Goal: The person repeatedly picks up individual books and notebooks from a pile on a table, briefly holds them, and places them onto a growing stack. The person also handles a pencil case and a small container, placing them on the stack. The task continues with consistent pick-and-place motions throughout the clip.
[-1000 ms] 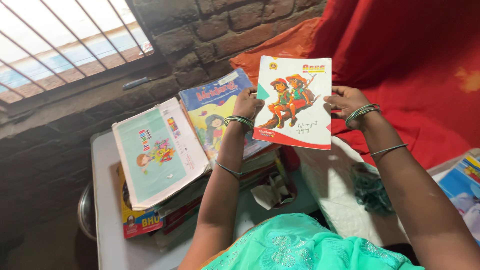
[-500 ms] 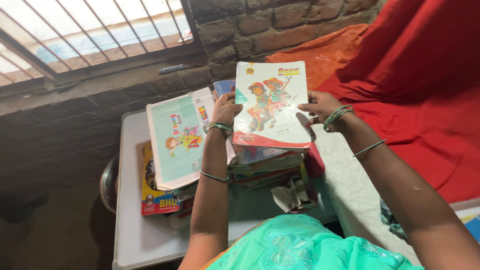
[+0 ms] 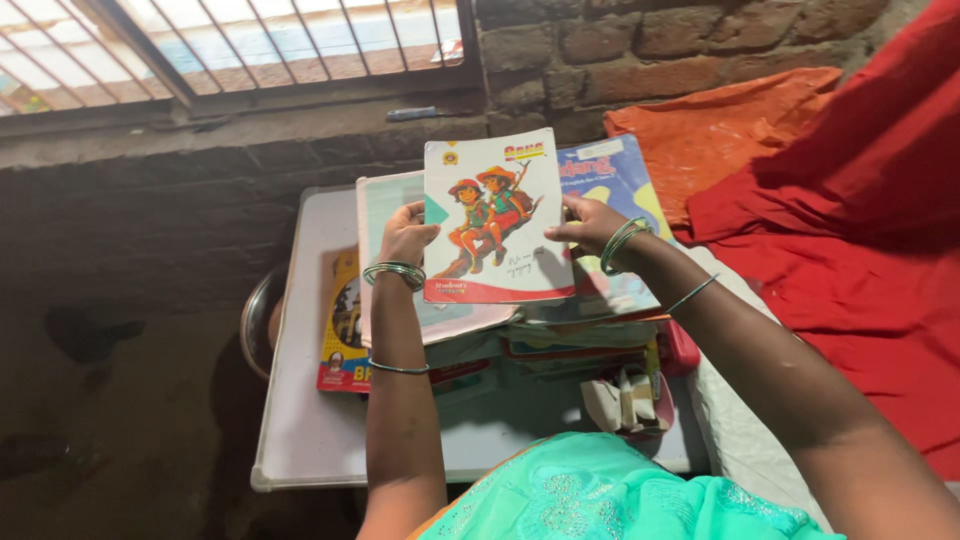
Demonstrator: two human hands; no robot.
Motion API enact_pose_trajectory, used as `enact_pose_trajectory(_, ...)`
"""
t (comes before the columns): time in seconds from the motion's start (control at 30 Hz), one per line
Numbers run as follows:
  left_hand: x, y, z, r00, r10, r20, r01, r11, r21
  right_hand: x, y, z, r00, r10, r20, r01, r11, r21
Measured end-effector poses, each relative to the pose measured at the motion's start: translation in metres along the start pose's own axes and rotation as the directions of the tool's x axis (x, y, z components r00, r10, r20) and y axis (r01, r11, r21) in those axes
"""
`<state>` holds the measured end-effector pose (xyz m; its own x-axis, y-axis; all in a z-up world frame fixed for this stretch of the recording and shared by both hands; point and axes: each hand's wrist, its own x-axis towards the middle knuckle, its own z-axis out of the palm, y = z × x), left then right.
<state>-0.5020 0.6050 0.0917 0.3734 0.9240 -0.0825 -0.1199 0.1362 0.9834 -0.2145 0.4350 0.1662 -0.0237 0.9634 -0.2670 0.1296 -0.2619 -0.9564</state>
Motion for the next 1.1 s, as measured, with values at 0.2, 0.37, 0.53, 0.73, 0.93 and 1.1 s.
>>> enact_pose_trajectory(0.2, -0.004, -0.016, -0.058, 0.995, -0.027, -0.097, 0.028, 1.000, 0.013, 0.022, -0.003, 0.038, 0.998, -0.029, 0.052, 0.034, 0.993, -0.109)
enact_pose_trajectory(0.37, -0.011, -0.030, -0.088, 0.986, 0.001, -0.166, 0.013, 0.996, 0.088, 0.042, 0.017, 0.050, 0.993, -0.067, 0.093, 0.086, 0.974, -0.210)
enact_pose_trajectory(0.53, -0.025, -0.022, -0.088, 0.949, 0.021, -0.314, 0.066, 0.962, 0.264, 0.045, 0.027, 0.052, 0.988, 0.022, 0.156, -0.010, 0.997, -0.077)
enact_pose_trajectory(0.73, -0.043, 0.015, -0.063, 0.908, 0.027, -0.418, 0.265, 0.736, 0.623, 0.032, 0.023, 0.042, 0.994, 0.020, 0.105, 0.001, 0.982, -0.191)
enact_pose_trajectory(0.93, -0.038, 0.038, -0.023, 0.928, 0.156, -0.337, 0.172, 0.625, 0.762, 0.018, 0.030, 0.013, 0.999, -0.045, 0.022, 0.048, 0.986, -0.159)
enact_pose_trajectory(1.1, -0.031, 0.040, 0.022, 0.969, 0.133, -0.209, 0.063, 0.683, 0.728, 0.001, 0.036, -0.016, 0.997, 0.008, -0.075, -0.015, 0.995, -0.095)
